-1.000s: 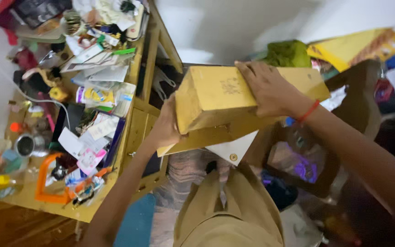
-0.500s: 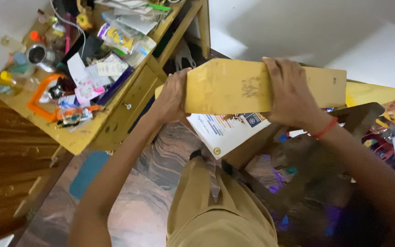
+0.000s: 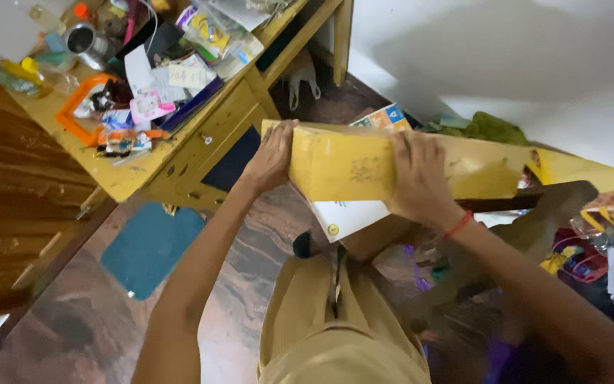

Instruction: The person is sitting on the floor and organizing a wooden drawer. They pick up small beads and a beaded bracelet from a paper sheet inside the drawer, then lift the paper and the drawer itself to inspect the contents.

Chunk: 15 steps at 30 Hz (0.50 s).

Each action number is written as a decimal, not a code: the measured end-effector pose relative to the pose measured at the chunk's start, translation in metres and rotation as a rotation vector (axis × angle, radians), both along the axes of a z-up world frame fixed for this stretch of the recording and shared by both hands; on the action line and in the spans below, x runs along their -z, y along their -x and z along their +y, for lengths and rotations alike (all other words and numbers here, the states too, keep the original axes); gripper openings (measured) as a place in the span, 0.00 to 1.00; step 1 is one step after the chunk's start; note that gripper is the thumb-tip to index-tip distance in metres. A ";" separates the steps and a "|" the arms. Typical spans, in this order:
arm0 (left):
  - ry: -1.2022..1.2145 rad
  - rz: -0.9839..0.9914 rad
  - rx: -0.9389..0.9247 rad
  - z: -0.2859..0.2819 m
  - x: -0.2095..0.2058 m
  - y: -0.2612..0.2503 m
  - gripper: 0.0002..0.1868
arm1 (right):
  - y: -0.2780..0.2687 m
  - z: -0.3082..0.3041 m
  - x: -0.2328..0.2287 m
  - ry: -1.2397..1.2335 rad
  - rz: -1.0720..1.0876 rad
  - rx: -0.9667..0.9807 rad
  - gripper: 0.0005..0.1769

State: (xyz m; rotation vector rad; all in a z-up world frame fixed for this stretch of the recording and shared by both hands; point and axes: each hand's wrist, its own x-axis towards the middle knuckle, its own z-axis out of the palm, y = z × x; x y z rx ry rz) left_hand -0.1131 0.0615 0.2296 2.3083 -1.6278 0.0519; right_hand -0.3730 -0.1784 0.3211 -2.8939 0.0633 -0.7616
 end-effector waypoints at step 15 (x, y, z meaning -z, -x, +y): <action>0.055 0.041 -0.072 0.081 0.048 0.006 0.58 | -0.002 0.106 0.032 0.093 0.085 0.047 0.48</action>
